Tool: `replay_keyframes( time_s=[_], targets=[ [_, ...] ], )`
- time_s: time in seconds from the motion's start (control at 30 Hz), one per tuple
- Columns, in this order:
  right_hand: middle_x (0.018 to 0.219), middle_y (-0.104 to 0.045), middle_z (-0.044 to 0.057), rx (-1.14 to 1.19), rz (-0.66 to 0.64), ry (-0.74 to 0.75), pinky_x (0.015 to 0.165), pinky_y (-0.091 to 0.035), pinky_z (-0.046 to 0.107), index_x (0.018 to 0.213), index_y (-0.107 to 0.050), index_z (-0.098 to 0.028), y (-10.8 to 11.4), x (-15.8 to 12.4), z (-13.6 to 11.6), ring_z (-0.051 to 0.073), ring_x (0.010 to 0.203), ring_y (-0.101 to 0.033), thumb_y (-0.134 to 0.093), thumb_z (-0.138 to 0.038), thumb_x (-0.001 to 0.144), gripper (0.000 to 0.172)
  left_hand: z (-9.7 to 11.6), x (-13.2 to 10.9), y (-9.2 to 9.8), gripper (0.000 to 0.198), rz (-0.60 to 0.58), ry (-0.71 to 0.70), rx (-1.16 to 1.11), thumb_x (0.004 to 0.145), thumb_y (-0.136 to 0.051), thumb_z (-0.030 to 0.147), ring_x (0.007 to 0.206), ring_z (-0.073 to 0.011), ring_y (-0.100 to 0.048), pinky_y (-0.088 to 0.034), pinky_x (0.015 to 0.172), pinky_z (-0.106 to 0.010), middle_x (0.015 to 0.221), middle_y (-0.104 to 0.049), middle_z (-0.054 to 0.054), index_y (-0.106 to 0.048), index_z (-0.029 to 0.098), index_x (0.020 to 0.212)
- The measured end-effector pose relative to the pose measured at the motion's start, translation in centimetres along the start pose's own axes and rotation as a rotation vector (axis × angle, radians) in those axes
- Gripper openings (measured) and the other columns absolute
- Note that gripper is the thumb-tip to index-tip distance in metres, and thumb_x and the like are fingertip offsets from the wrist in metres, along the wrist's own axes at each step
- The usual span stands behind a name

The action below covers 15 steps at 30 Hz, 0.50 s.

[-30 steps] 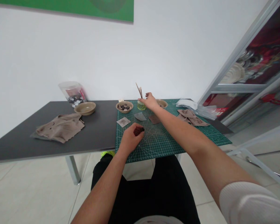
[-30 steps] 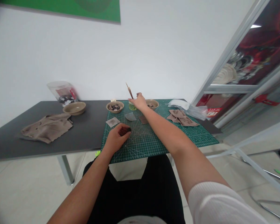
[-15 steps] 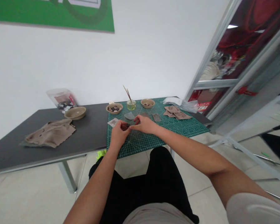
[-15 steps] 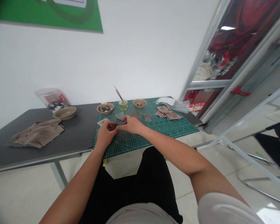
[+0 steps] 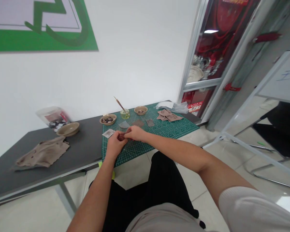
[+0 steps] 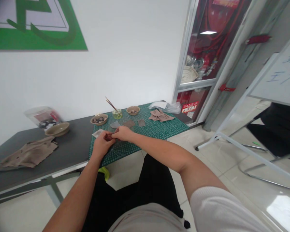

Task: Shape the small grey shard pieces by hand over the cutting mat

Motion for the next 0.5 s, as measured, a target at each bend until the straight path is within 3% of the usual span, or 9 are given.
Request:
replay_keyframes(
  time_s=[0.1, 0.17, 0.27, 0.37, 0.5],
  targets=[
    [0.065, -0.067, 0.001, -0.151, 0.066, 0.057, 0.056, -0.043, 0.022, 0.078, -0.066, -0.017, 1.6, 1.0, -0.5, 0.016, 0.066, -0.064, -0.069, -0.035, 0.071, 0.019, -0.4, 0.3, -0.1, 0.036, 0.032, -0.018, -0.072, 0.069, -0.067, 0.032, 0.071, -0.0153, -0.061, -0.048, 0.069, -0.027, 0.080, -0.066, 0.000, -0.060, 0.018, 0.101],
    [0.079, -0.072, 0.004, -0.291, 0.246, 0.103, 0.064, -0.045, 0.023, 0.084, -0.067, -0.018, 4.6, 2.2, -0.8, 0.018, 0.076, -0.066, -0.069, -0.036, 0.070, 0.023, -0.9, 0.5, -0.1, 0.046, 0.058, -0.017, -0.137, 0.071, -0.067, 0.037, 0.071, -0.0150, -0.060, -0.049, 0.068, -0.027, 0.080, -0.065, 0.000, -0.056, 0.017, 0.112],
    [0.096, -0.073, 0.008, -0.499, 0.457, 0.095, 0.075, -0.047, 0.028, 0.094, -0.068, -0.019, 9.8, 4.5, -0.3, 0.022, 0.089, -0.067, -0.064, -0.033, 0.075, 0.024, -1.3, 0.6, -0.5, 0.046, 0.027, -0.005, -0.163, 0.075, -0.065, 0.041, 0.068, -0.0141, -0.059, -0.048, 0.067, -0.027, 0.079, -0.064, 0.000, -0.056, 0.017, 0.113],
    [0.105, -0.072, 0.011, -0.588, 0.490, -0.050, 0.080, -0.049, 0.031, 0.101, -0.069, -0.019, 14.0, 7.3, 2.0, 0.024, 0.096, -0.066, -0.063, -0.034, 0.078, 0.028, -0.9, 0.3, -0.7, 0.040, -0.018, -0.019, -0.104, 0.077, -0.063, 0.039, 0.068, -0.0140, -0.059, -0.047, 0.066, -0.027, 0.079, -0.064, 0.001, -0.057, 0.018, 0.111],
    [0.111, -0.071, 0.014, -0.650, 0.449, -0.151, 0.084, -0.049, 0.033, 0.101, -0.070, -0.018, 16.4, 10.2, 4.3, 0.026, 0.104, -0.066, -0.071, -0.038, 0.073, 0.035, -0.3, -0.2, -0.7, 0.035, -0.052, -0.028, -0.044, 0.080, -0.060, 0.036, 0.067, -0.0140, -0.060, -0.046, 0.066, -0.027, 0.079, -0.064, 0.001, -0.058, 0.020, 0.111]
  ],
)
Point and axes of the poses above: each hand's wrist, its own x-axis towards the middle knuckle, its own y-axis out of the back of the hand, z = x × y, the point moved 6 cm from there along x, towards the middle knuckle
